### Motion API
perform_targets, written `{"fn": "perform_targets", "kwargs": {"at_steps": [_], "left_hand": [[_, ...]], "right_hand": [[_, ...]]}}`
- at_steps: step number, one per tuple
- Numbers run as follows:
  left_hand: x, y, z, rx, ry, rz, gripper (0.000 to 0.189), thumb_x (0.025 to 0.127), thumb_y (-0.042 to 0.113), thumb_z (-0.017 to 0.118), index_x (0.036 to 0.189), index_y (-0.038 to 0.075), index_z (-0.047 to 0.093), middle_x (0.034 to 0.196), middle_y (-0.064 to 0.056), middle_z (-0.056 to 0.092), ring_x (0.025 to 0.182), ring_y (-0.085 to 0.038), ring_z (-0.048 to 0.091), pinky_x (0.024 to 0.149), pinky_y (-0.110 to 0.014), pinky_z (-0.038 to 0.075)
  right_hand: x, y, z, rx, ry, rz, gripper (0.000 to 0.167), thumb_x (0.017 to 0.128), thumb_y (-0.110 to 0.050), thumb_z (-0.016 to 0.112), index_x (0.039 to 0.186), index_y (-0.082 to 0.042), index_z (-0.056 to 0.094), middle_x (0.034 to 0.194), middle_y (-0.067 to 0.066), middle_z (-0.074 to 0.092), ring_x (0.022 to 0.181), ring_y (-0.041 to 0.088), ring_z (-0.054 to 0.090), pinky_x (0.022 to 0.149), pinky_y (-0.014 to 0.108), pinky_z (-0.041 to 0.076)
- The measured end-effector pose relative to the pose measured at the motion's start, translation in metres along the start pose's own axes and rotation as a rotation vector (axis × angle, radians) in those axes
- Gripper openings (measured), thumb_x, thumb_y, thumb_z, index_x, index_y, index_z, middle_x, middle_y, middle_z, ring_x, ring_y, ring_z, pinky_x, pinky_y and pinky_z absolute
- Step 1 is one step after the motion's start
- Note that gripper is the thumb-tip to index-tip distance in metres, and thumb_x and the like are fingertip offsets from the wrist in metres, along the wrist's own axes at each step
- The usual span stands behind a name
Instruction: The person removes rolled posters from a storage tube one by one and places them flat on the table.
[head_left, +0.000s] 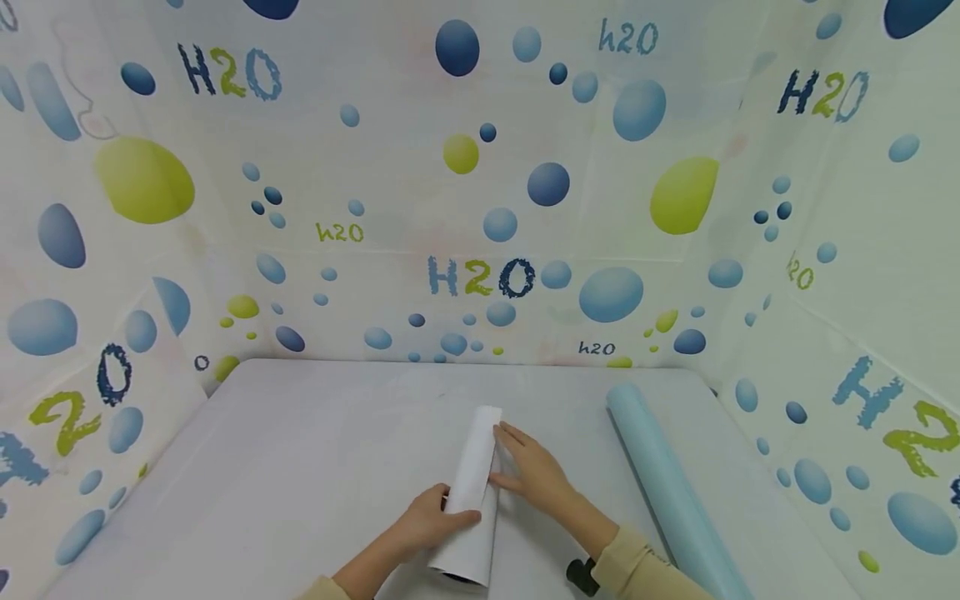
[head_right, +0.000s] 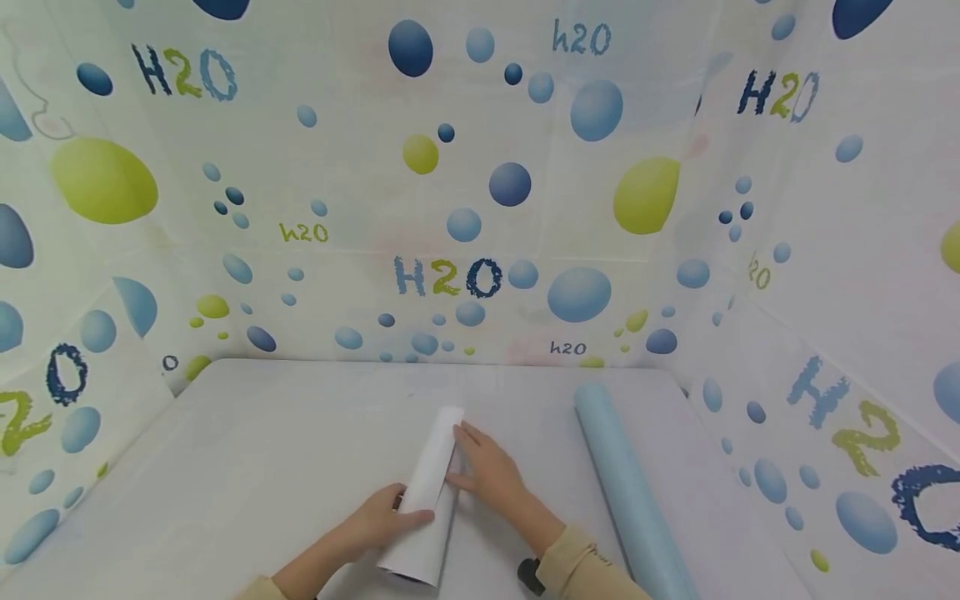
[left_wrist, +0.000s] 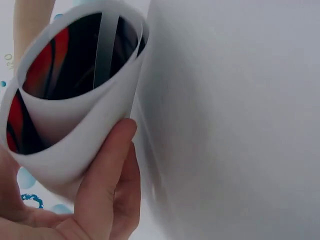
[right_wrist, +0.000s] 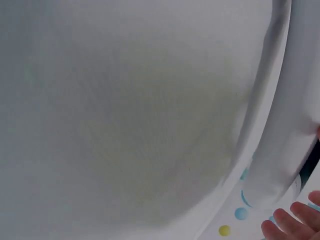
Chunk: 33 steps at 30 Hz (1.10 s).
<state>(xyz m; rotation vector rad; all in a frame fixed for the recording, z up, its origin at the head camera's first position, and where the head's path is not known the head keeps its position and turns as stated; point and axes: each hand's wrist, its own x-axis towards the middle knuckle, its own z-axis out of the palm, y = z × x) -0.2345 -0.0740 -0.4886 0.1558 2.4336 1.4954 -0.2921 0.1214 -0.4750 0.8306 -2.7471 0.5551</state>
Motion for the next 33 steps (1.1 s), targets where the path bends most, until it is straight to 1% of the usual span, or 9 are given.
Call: {"fn": "perform_targets", "kwargs": {"at_steps": [3, 7, 10, 16, 21, 25, 28, 31, 33], "left_hand": [[0.001, 0.002, 0.007, -0.087, 0.015, -0.028, 0.07, 0.081, 0.04, 0.067, 0.116, -0.015, 0.042, 0.096, -0.014, 0.057, 0.081, -0.022, 0.059, 0.065, -0.041, 0.052], [0.001, 0.002, 0.013, -0.18, 0.012, -0.049, 0.072, 0.082, 0.043, 0.065, 0.115, -0.016, 0.041, 0.096, -0.015, 0.056, 0.082, -0.022, 0.059, 0.067, -0.041, 0.053], [0.001, 0.001, 0.015, -0.213, 0.0, -0.049, 0.072, 0.082, 0.044, 0.064, 0.115, -0.016, 0.041, 0.096, -0.015, 0.056, 0.08, -0.021, 0.06, 0.065, -0.04, 0.053], [0.003, -0.003, 0.015, -0.216, -0.017, -0.047, 0.072, 0.083, 0.044, 0.062, 0.114, -0.017, 0.042, 0.095, -0.015, 0.057, 0.079, -0.021, 0.06, 0.065, -0.041, 0.053], [0.001, -0.001, 0.011, -0.164, -0.01, -0.043, 0.069, 0.084, 0.044, 0.061, 0.114, -0.016, 0.044, 0.094, -0.013, 0.057, 0.078, -0.021, 0.06, 0.062, -0.039, 0.053], [0.0, 0.001, 0.006, -0.062, -0.012, -0.025, 0.071, 0.085, 0.048, 0.059, 0.115, -0.015, 0.045, 0.09, -0.012, 0.058, 0.072, -0.019, 0.06, 0.056, -0.037, 0.053], [-0.001, 0.0, 0.001, 0.01, -0.029, 0.011, 0.07, 0.085, 0.049, 0.057, 0.113, -0.015, 0.047, 0.086, -0.009, 0.059, 0.067, -0.017, 0.06, 0.051, -0.034, 0.052], [-0.002, 0.001, -0.001, 0.056, -0.036, 0.044, 0.072, 0.086, 0.049, 0.056, 0.116, -0.016, 0.045, 0.086, -0.013, 0.06, 0.066, -0.019, 0.061, 0.049, -0.033, 0.052], [-0.003, 0.002, -0.003, 0.142, 0.015, 0.077, 0.079, 0.085, 0.05, 0.057, 0.123, -0.017, 0.04, 0.095, -0.021, 0.058, 0.073, -0.026, 0.061, 0.052, -0.035, 0.053]], "right_hand": [[-0.001, -0.002, 0.004, 0.145, 0.001, 0.035, 0.073, 0.079, -0.032, 0.071, 0.136, 0.001, 0.04, 0.135, 0.017, 0.044, 0.122, 0.033, 0.043, 0.097, 0.044, 0.039], [-0.004, -0.001, 0.01, 0.317, -0.034, 0.068, 0.071, 0.08, -0.026, 0.07, 0.136, 0.004, 0.038, 0.136, 0.02, 0.043, 0.124, 0.035, 0.04, 0.098, 0.046, 0.036], [-0.006, -0.001, 0.016, 0.377, -0.067, 0.064, 0.067, 0.082, -0.022, 0.069, 0.136, 0.005, 0.038, 0.137, 0.02, 0.04, 0.127, 0.035, 0.036, 0.1, 0.048, 0.033], [-0.007, 0.001, 0.021, 0.392, -0.096, 0.003, 0.062, 0.085, -0.022, 0.066, 0.135, 0.004, 0.039, 0.142, 0.016, 0.035, 0.132, 0.037, 0.025, 0.102, 0.053, 0.027], [-0.004, 0.0, 0.021, 0.407, -0.163, -0.034, 0.058, 0.087, -0.027, 0.062, 0.135, 0.0, 0.043, 0.144, 0.017, 0.031, 0.131, 0.04, 0.024, 0.102, 0.054, 0.025], [-0.002, -0.001, 0.021, 0.412, -0.191, -0.067, 0.049, 0.087, -0.026, 0.062, 0.13, -0.004, 0.05, 0.144, 0.02, 0.03, 0.13, 0.044, 0.025, 0.101, 0.055, 0.027], [0.0, -0.003, 0.02, 0.396, -0.201, -0.092, 0.046, 0.086, -0.023, 0.064, 0.127, -0.004, 0.053, 0.143, 0.022, 0.029, 0.128, 0.047, 0.026, 0.1, 0.056, 0.028], [0.001, -0.005, 0.021, 0.357, -0.206, -0.11, 0.049, 0.083, -0.023, 0.067, 0.127, -0.004, 0.054, 0.143, 0.023, 0.03, 0.127, 0.048, 0.026, 0.099, 0.056, 0.029], [0.001, -0.006, 0.022, 0.335, -0.213, -0.108, 0.052, 0.082, -0.025, 0.069, 0.127, -0.005, 0.054, 0.143, 0.022, 0.03, 0.128, 0.047, 0.026, 0.099, 0.056, 0.029]]}}
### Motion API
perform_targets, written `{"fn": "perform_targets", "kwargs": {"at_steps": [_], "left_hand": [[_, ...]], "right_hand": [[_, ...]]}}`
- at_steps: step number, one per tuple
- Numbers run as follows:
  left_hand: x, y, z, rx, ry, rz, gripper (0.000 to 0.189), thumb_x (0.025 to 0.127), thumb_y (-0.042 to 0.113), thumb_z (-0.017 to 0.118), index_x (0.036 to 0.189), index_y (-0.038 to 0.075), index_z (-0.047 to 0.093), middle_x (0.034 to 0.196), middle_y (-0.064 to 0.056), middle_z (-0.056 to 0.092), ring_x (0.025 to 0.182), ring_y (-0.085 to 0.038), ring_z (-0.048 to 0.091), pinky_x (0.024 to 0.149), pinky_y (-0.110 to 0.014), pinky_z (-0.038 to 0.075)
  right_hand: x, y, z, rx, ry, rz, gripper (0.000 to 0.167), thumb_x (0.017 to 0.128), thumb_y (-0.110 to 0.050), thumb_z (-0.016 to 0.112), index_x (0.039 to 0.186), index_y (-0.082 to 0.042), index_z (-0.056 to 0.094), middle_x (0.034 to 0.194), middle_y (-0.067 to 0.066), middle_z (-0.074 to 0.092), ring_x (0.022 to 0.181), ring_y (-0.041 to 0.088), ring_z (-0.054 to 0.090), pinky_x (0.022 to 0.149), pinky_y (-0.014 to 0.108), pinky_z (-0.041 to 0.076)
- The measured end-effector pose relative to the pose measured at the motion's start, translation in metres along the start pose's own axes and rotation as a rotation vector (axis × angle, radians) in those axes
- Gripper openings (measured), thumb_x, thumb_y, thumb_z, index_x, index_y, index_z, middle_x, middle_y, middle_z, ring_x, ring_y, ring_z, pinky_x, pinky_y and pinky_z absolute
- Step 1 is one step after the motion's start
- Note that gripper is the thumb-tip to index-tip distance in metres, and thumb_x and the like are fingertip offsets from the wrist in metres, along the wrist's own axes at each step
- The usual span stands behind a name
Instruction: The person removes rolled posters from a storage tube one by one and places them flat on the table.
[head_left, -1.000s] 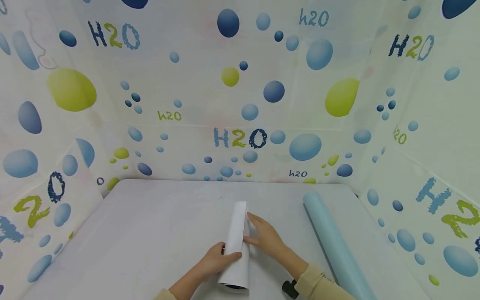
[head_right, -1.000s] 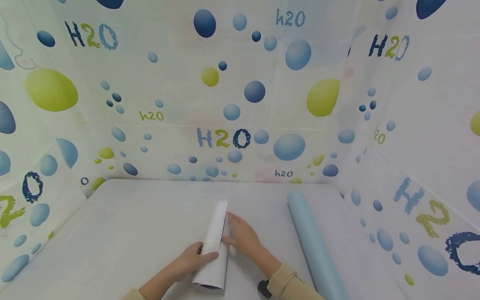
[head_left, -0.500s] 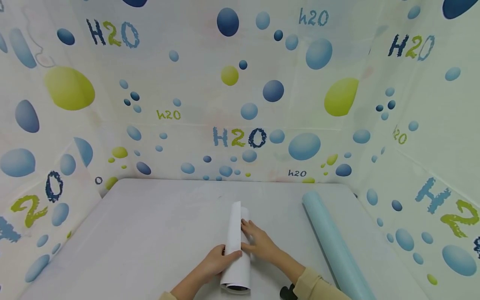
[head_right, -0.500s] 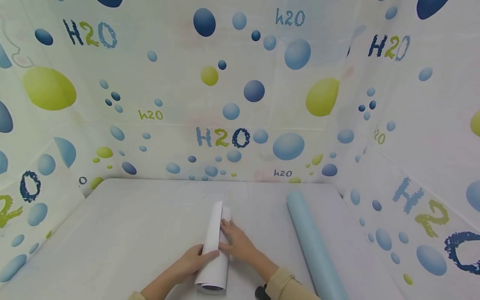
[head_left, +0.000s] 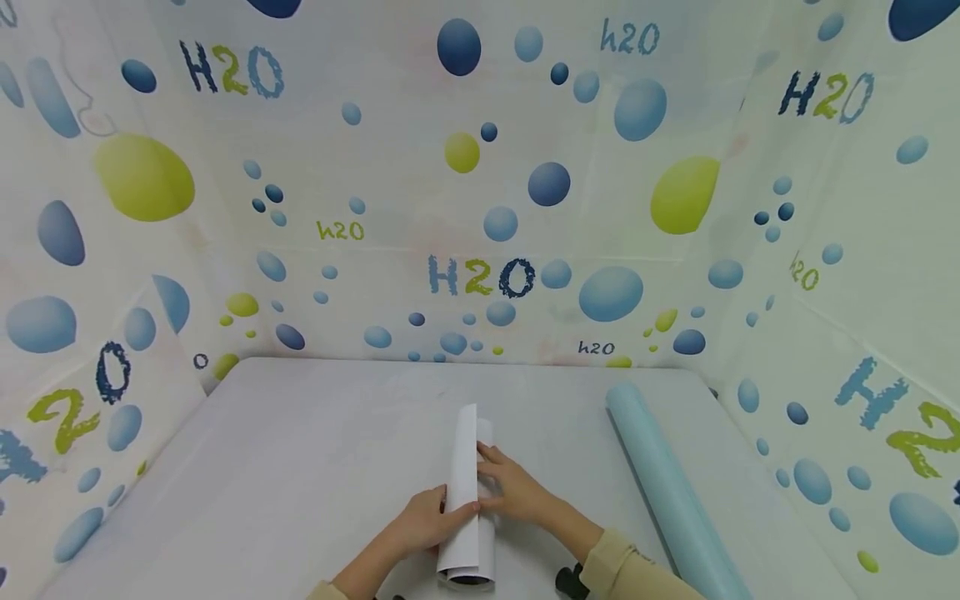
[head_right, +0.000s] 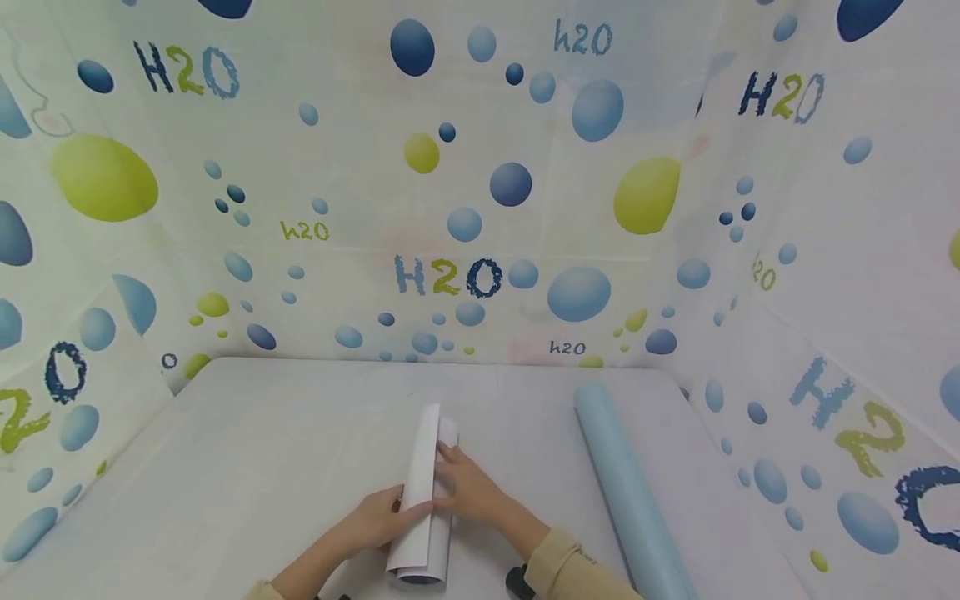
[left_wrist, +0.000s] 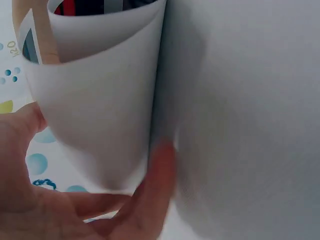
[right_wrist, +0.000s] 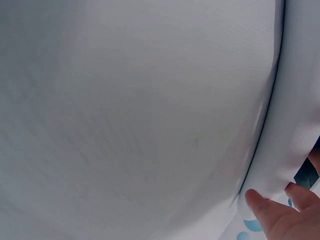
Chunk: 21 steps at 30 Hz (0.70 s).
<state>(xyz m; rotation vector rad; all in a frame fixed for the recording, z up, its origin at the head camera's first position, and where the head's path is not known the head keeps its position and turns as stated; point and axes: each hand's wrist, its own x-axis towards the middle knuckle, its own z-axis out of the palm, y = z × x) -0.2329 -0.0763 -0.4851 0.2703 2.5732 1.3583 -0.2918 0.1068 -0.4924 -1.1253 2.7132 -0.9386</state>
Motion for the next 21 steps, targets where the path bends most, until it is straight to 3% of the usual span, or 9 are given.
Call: {"fn": "perform_targets", "kwargs": {"at_steps": [2, 5, 7, 9, 12, 14, 18, 21], "left_hand": [[0.0, 0.003, -0.002, 0.139, 0.096, 0.045, 0.085, 0.084, 0.052, 0.057, 0.13, -0.016, 0.035, 0.107, -0.028, 0.053, 0.087, -0.034, 0.059, 0.059, -0.041, 0.053], [0.002, 0.012, -0.007, 0.417, 0.296, 0.18, 0.087, 0.082, 0.05, 0.061, 0.137, -0.01, 0.03, 0.128, -0.031, 0.04, 0.111, -0.044, 0.046, 0.077, -0.052, 0.048], [0.004, 0.018, -0.012, 0.568, 0.387, 0.321, 0.082, 0.082, 0.045, 0.064, 0.138, -0.006, 0.031, 0.136, -0.027, 0.036, 0.123, -0.042, 0.037, 0.087, -0.055, 0.042], [0.005, 0.025, -0.015, 0.651, 0.416, 0.493, 0.077, 0.083, 0.037, 0.065, 0.138, -0.005, 0.032, 0.142, -0.024, 0.031, 0.129, -0.039, 0.03, 0.096, -0.055, 0.035], [0.008, 0.034, -0.016, 0.652, 0.318, 0.703, 0.07, 0.088, 0.031, 0.06, 0.139, -0.005, 0.029, 0.146, -0.02, 0.025, 0.133, -0.035, 0.024, 0.102, -0.05, 0.029], [0.01, 0.038, -0.012, 0.61, 0.206, 0.755, 0.065, 0.093, 0.031, 0.053, 0.141, -0.004, 0.027, 0.147, -0.017, 0.022, 0.134, -0.033, 0.022, 0.103, -0.046, 0.028], [0.014, 0.039, -0.004, 0.559, 0.014, 0.684, 0.062, 0.098, 0.039, 0.037, 0.143, -0.001, 0.022, 0.15, -0.014, 0.015, 0.136, -0.029, 0.015, 0.104, -0.042, 0.029], [0.017, 0.034, 0.001, 0.553, -0.054, 0.585, 0.065, 0.098, 0.043, 0.031, 0.144, -0.002, 0.019, 0.15, -0.015, 0.012, 0.137, -0.029, 0.012, 0.105, -0.042, 0.026]], "right_hand": [[0.001, -0.001, 0.001, -0.028, -0.007, 0.015, 0.054, 0.08, -0.028, 0.071, 0.127, -0.007, 0.054, 0.144, 0.019, 0.031, 0.128, 0.046, 0.026, 0.099, 0.056, 0.03], [0.002, -0.002, 0.004, -0.064, -0.02, 0.036, 0.057, 0.077, -0.033, 0.073, 0.126, -0.009, 0.055, 0.144, 0.016, 0.031, 0.13, 0.043, 0.026, 0.099, 0.054, 0.031], [0.003, -0.002, 0.005, -0.093, -0.028, 0.035, 0.062, 0.074, -0.037, 0.074, 0.127, -0.011, 0.055, 0.145, 0.015, 0.03, 0.13, 0.043, 0.026, 0.098, 0.055, 0.032], [0.003, -0.004, 0.005, -0.139, -0.031, -0.003, 0.068, 0.073, -0.04, 0.074, 0.129, -0.01, 0.053, 0.145, 0.016, 0.03, 0.129, 0.044, 0.027, 0.098, 0.056, 0.032], [0.002, -0.007, 0.005, -0.183, -0.02, -0.089, 0.077, 0.074, -0.041, 0.073, 0.135, -0.006, 0.044, 0.146, 0.017, 0.027, 0.131, 0.04, 0.025, 0.102, 0.053, 0.028], [0.0, -0.01, 0.003, -0.182, -0.008, -0.121, 0.081, 0.076, -0.038, 0.072, 0.138, 0.0, 0.037, 0.145, 0.02, 0.027, 0.132, 0.039, 0.025, 0.104, 0.05, 0.027], [-0.003, -0.016, 0.0, -0.169, -0.023, -0.084, 0.077, 0.079, -0.028, 0.07, 0.137, 0.007, 0.033, 0.144, 0.023, 0.027, 0.131, 0.039, 0.026, 0.103, 0.047, 0.028], [-0.001, -0.018, 0.002, -0.233, -0.055, -0.039, 0.075, 0.08, -0.028, 0.069, 0.137, 0.006, 0.034, 0.145, 0.022, 0.026, 0.131, 0.039, 0.026, 0.103, 0.048, 0.03]]}}
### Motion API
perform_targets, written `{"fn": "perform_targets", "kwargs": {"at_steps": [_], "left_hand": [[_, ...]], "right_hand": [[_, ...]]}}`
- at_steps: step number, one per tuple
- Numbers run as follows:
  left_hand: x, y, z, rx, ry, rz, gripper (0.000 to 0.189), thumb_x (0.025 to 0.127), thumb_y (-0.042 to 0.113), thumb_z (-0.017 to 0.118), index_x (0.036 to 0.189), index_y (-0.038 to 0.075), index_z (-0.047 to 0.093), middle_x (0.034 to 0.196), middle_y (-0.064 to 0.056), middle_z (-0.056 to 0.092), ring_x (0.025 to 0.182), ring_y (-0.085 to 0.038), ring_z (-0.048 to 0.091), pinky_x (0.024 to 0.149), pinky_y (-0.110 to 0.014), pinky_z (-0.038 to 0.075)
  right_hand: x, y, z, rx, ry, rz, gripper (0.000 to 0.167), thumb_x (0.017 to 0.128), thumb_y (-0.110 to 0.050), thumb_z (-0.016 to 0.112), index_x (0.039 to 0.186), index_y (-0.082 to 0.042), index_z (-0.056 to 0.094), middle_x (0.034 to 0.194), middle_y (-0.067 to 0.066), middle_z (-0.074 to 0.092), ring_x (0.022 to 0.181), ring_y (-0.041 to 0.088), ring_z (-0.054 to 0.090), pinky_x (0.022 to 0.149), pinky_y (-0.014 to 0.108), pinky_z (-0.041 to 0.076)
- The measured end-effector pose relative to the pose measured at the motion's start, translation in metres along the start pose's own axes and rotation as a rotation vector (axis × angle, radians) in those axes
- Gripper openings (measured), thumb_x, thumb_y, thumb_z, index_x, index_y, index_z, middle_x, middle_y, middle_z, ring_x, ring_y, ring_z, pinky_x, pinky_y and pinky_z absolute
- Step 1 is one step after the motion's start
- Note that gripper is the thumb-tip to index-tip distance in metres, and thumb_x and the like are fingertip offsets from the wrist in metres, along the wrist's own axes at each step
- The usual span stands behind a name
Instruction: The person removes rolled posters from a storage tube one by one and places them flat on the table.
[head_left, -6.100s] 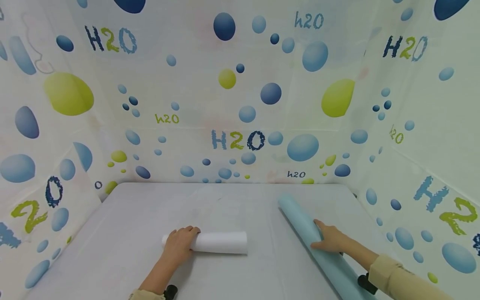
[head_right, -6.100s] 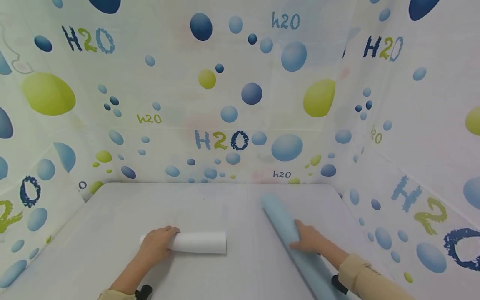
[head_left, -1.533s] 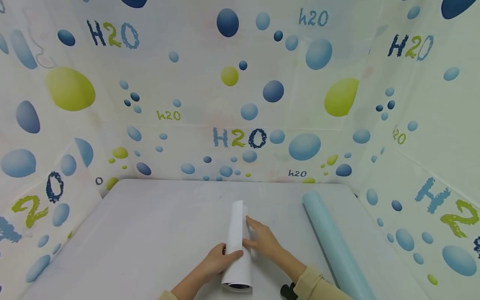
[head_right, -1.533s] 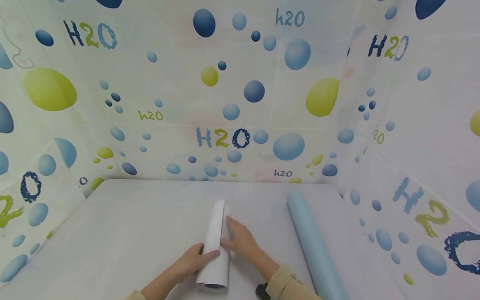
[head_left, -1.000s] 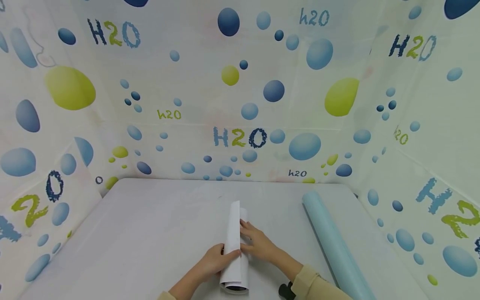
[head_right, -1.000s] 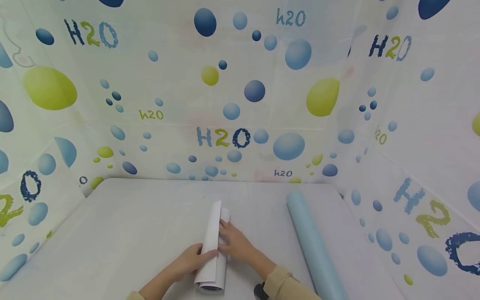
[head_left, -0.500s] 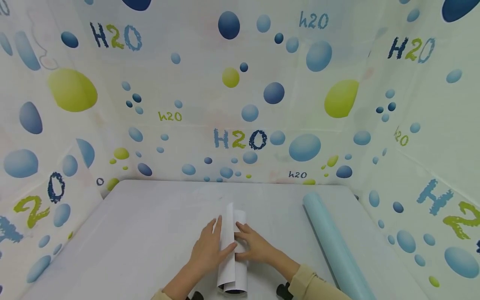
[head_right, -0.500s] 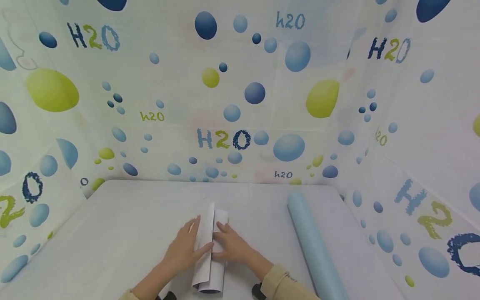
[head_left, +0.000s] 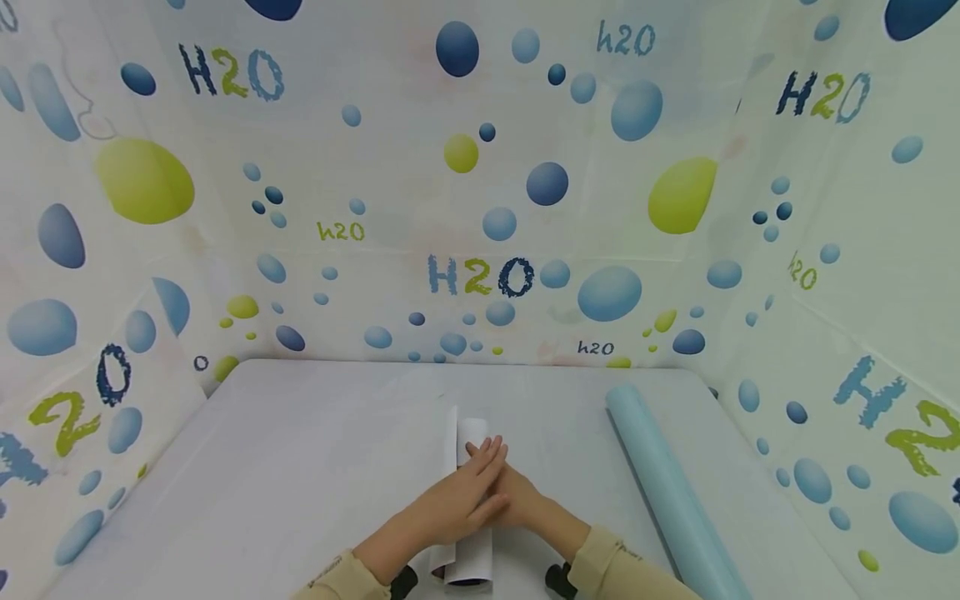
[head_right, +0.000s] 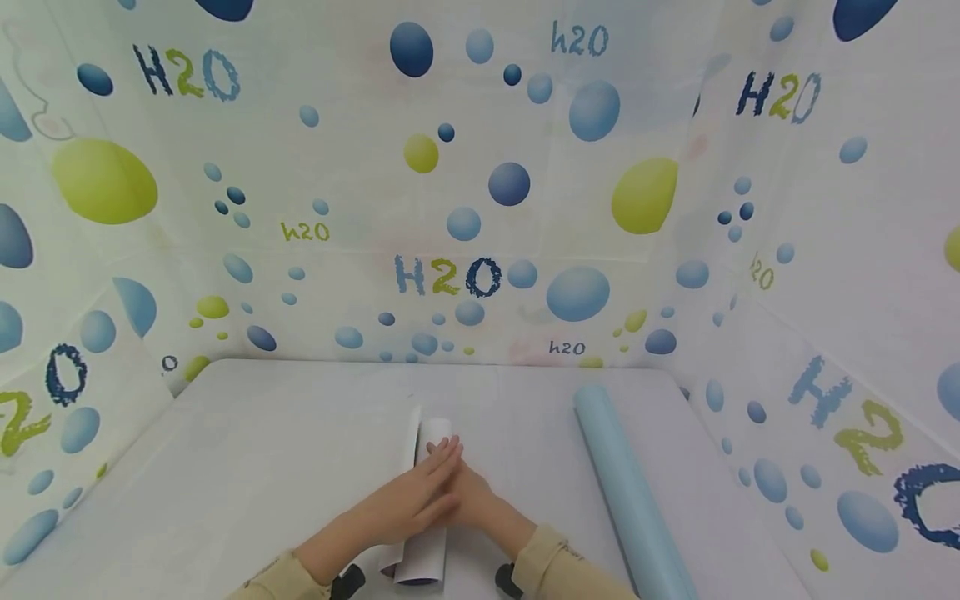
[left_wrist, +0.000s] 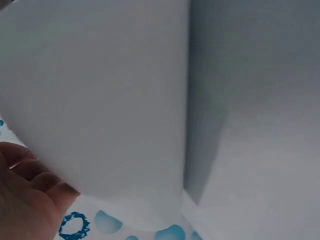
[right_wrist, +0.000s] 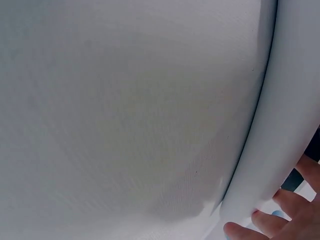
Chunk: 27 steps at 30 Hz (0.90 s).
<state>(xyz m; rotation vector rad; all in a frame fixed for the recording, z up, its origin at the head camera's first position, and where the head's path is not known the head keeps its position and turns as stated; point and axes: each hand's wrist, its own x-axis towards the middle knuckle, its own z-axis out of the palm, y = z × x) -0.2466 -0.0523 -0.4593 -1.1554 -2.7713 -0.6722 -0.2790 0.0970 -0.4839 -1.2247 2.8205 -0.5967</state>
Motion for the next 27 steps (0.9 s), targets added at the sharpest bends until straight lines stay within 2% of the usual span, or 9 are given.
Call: {"fn": "perform_targets", "kwargs": {"at_steps": [3, 7, 10, 13, 17, 21, 24, 27], "left_hand": [[-0.003, -0.007, 0.005, -0.013, -0.041, -0.077, 0.068, 0.098, 0.046, 0.027, 0.144, -0.003, 0.017, 0.15, -0.018, 0.011, 0.137, -0.03, 0.01, 0.106, -0.044, 0.023], [-0.011, -0.016, 0.003, -0.026, -0.05, -0.139, 0.067, 0.098, 0.045, 0.024, 0.143, -0.004, 0.017, 0.149, -0.022, 0.011, 0.137, -0.034, 0.009, 0.106, -0.047, 0.022], [-0.018, -0.025, -0.005, -0.033, -0.05, -0.174, 0.06, 0.1, 0.037, 0.029, 0.142, -0.006, 0.02, 0.148, -0.024, 0.014, 0.136, -0.037, 0.011, 0.105, -0.048, 0.024], [-0.025, -0.035, -0.012, -0.034, -0.041, -0.22, 0.055, 0.098, 0.023, 0.041, 0.139, -0.009, 0.025, 0.144, -0.028, 0.021, 0.132, -0.04, 0.022, 0.102, -0.05, 0.028], [-0.034, -0.046, -0.017, -0.033, -0.06, -0.284, 0.059, 0.088, 0.014, 0.059, 0.135, -0.011, 0.034, 0.139, -0.03, 0.03, 0.124, -0.043, 0.036, 0.099, -0.051, 0.033], [-0.04, -0.054, -0.017, -0.056, -0.136, -0.336, 0.079, 0.073, 0.022, 0.077, 0.133, -0.011, 0.038, 0.138, -0.031, 0.032, 0.124, -0.045, 0.034, 0.1, -0.053, 0.031], [-0.042, -0.057, -0.016, -0.062, -0.2, -0.368, 0.097, 0.058, 0.028, 0.086, 0.133, -0.011, 0.038, 0.138, -0.031, 0.031, 0.127, -0.045, 0.03, 0.101, -0.053, 0.029], [-0.043, -0.056, -0.014, -0.035, -0.257, -0.395, 0.104, 0.051, 0.029, 0.089, 0.132, -0.012, 0.038, 0.138, -0.031, 0.031, 0.129, -0.045, 0.027, 0.102, -0.052, 0.028]], "right_hand": [[0.003, -0.002, 0.003, -0.068, -0.03, 0.041, 0.08, 0.079, -0.036, 0.068, 0.139, 0.004, 0.032, 0.146, 0.02, 0.026, 0.132, 0.036, 0.025, 0.105, 0.044, 0.028], [0.007, -0.002, 0.005, -0.106, -0.041, 0.05, 0.092, 0.072, -0.048, 0.071, 0.141, -0.003, 0.032, 0.146, 0.016, 0.026, 0.134, 0.033, 0.023, 0.107, 0.043, 0.024], [0.009, -0.004, 0.006, -0.104, -0.036, 0.086, 0.092, 0.067, -0.057, 0.072, 0.141, -0.015, 0.038, 0.147, 0.011, 0.026, 0.134, 0.034, 0.023, 0.099, 0.052, 0.033], [0.012, -0.006, 0.006, -0.1, -0.041, 0.158, 0.086, 0.064, -0.063, 0.07, 0.136, -0.023, 0.046, 0.148, 0.008, 0.026, 0.134, 0.035, 0.023, 0.088, 0.063, 0.037], [0.012, -0.012, 0.007, -0.075, -0.047, 0.217, 0.083, 0.059, -0.065, 0.072, 0.128, -0.023, 0.053, 0.148, 0.008, 0.026, 0.135, 0.035, 0.021, 0.083, 0.069, 0.035], [0.012, -0.02, 0.008, -0.08, -0.048, 0.245, 0.086, 0.056, -0.064, 0.074, 0.127, -0.02, 0.052, 0.148, 0.01, 0.025, 0.135, 0.037, 0.018, 0.082, 0.071, 0.032], [0.012, -0.025, 0.009, -0.144, -0.056, 0.238, 0.088, 0.057, -0.066, 0.073, 0.128, -0.018, 0.051, 0.149, 0.01, 0.023, 0.135, 0.036, 0.016, 0.084, 0.071, 0.031], [0.014, -0.03, 0.009, -0.25, -0.066, 0.198, 0.09, 0.058, -0.068, 0.07, 0.128, -0.017, 0.05, 0.149, 0.007, 0.023, 0.137, 0.033, 0.015, 0.089, 0.069, 0.03]]}}
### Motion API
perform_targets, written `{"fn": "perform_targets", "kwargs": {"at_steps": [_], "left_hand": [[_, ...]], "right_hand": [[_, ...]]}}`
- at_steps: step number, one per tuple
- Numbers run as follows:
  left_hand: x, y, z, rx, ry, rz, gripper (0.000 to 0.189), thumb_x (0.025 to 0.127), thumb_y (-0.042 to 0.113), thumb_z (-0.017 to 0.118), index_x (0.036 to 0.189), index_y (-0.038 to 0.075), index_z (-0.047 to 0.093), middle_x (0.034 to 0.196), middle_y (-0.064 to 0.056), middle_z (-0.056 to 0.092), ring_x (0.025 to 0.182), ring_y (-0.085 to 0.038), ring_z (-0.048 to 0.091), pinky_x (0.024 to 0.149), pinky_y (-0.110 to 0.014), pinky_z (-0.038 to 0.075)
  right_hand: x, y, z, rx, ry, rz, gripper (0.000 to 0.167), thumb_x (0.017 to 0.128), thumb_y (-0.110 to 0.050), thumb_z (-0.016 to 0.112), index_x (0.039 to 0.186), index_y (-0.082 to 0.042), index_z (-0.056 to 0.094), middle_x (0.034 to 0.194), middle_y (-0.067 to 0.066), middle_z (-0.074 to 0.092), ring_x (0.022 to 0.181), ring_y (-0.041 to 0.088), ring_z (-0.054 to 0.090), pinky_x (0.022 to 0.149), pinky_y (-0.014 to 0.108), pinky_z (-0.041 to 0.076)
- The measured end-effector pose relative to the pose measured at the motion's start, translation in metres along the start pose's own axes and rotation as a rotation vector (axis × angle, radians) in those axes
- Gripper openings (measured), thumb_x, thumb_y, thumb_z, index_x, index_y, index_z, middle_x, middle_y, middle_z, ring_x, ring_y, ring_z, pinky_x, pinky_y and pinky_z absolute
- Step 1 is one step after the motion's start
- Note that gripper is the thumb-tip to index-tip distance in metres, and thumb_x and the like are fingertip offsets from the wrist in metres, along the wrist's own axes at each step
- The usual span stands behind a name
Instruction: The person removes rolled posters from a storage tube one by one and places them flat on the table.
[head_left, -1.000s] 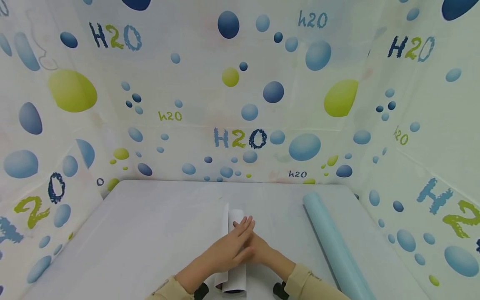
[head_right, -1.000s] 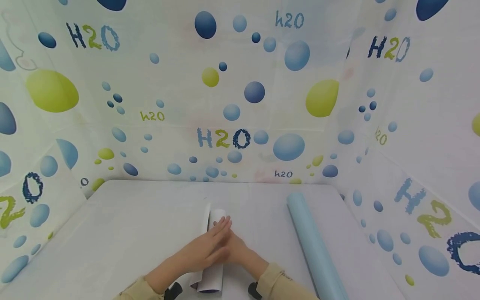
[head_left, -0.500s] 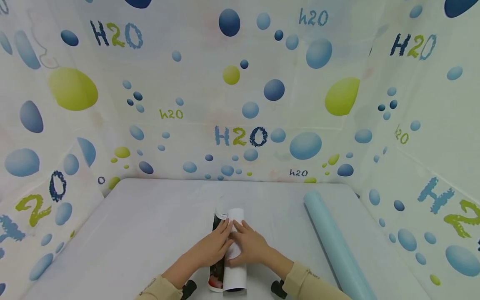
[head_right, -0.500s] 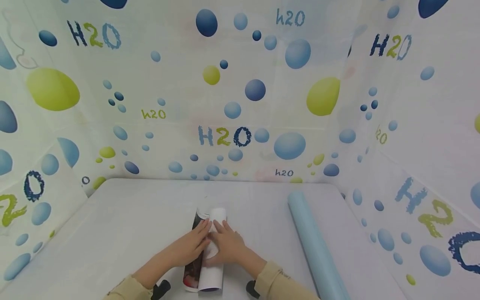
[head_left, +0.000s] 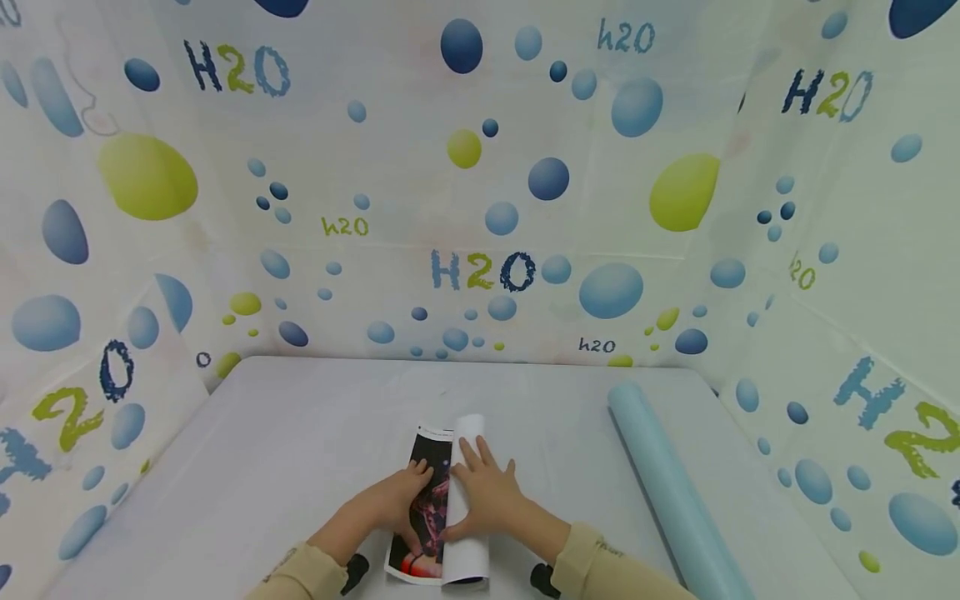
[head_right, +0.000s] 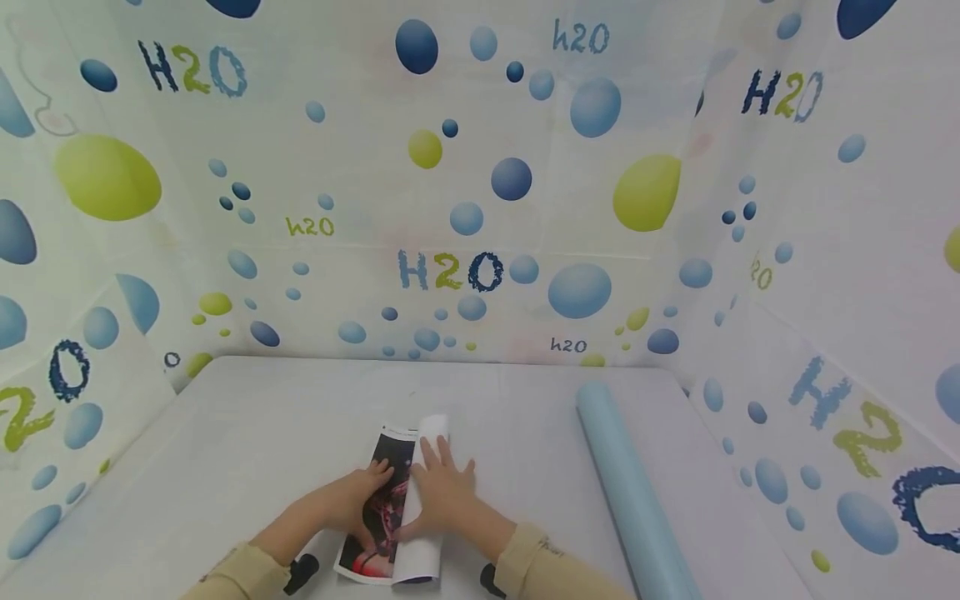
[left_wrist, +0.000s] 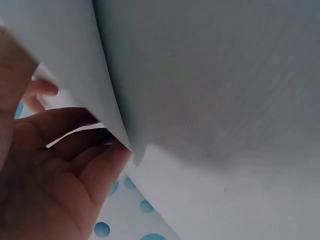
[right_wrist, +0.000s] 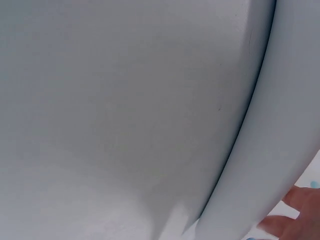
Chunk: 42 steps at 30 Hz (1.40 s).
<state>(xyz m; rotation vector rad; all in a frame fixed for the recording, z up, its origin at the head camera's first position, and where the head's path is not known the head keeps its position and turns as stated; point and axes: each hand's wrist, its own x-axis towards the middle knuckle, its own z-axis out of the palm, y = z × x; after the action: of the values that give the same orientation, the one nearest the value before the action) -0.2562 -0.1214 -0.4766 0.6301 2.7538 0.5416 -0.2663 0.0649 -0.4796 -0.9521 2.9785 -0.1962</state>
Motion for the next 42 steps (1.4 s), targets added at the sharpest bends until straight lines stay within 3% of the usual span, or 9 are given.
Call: {"fn": "perform_targets", "kwargs": {"at_steps": [5, 9, 23, 35, 42], "left_hand": [[0.002, 0.004, 0.002, 0.047, -0.039, -0.044, 0.103, 0.051, 0.028, 0.089, 0.132, -0.011, 0.039, 0.139, -0.03, 0.031, 0.13, -0.043, 0.025, 0.102, -0.05, 0.028], [0.004, 0.007, 0.002, 0.057, -0.055, -0.068, 0.103, 0.051, 0.029, 0.089, 0.132, -0.01, 0.039, 0.14, -0.03, 0.03, 0.13, -0.045, 0.024, 0.101, -0.051, 0.029], [0.003, 0.013, -0.001, 0.081, -0.061, -0.12, 0.104, 0.049, 0.026, 0.09, 0.132, -0.01, 0.04, 0.14, -0.029, 0.031, 0.129, -0.045, 0.026, 0.102, -0.05, 0.029], [0.009, 0.004, -0.003, 0.109, -0.083, -0.124, 0.103, 0.049, 0.027, 0.089, 0.133, -0.009, 0.04, 0.141, -0.026, 0.03, 0.13, -0.041, 0.026, 0.103, -0.047, 0.029], [0.012, -0.005, -0.006, 0.095, -0.062, -0.08, 0.104, 0.05, 0.027, 0.089, 0.133, -0.009, 0.039, 0.141, -0.027, 0.03, 0.131, -0.041, 0.026, 0.102, -0.048, 0.029]], "right_hand": [[0.005, -0.006, 0.001, -0.173, -0.009, -0.07, 0.094, 0.059, -0.072, 0.067, 0.131, -0.015, 0.049, 0.148, -0.001, 0.028, 0.138, 0.024, 0.013, 0.098, 0.061, 0.025], [0.011, -0.011, 0.003, -0.249, -0.054, -0.091, 0.091, 0.058, -0.074, 0.065, 0.128, -0.017, 0.052, 0.145, -0.004, 0.034, 0.138, 0.023, 0.014, 0.1, 0.06, 0.024], [0.017, -0.034, 0.0, -0.421, -0.177, 0.036, 0.097, 0.051, -0.081, 0.061, 0.13, -0.025, 0.049, 0.14, -0.008, 0.038, 0.135, 0.021, 0.021, 0.099, 0.055, 0.03], [0.012, -0.018, -0.008, -0.476, -0.186, 0.112, 0.106, 0.047, -0.083, 0.061, 0.133, -0.023, 0.046, 0.144, -0.004, 0.033, 0.132, 0.027, 0.028, 0.094, 0.053, 0.037], [0.012, -0.002, -0.009, -0.532, -0.187, 0.155, 0.11, 0.043, -0.087, 0.058, 0.134, -0.026, 0.044, 0.145, -0.005, 0.029, 0.124, 0.027, 0.035, 0.089, 0.052, 0.04]]}}
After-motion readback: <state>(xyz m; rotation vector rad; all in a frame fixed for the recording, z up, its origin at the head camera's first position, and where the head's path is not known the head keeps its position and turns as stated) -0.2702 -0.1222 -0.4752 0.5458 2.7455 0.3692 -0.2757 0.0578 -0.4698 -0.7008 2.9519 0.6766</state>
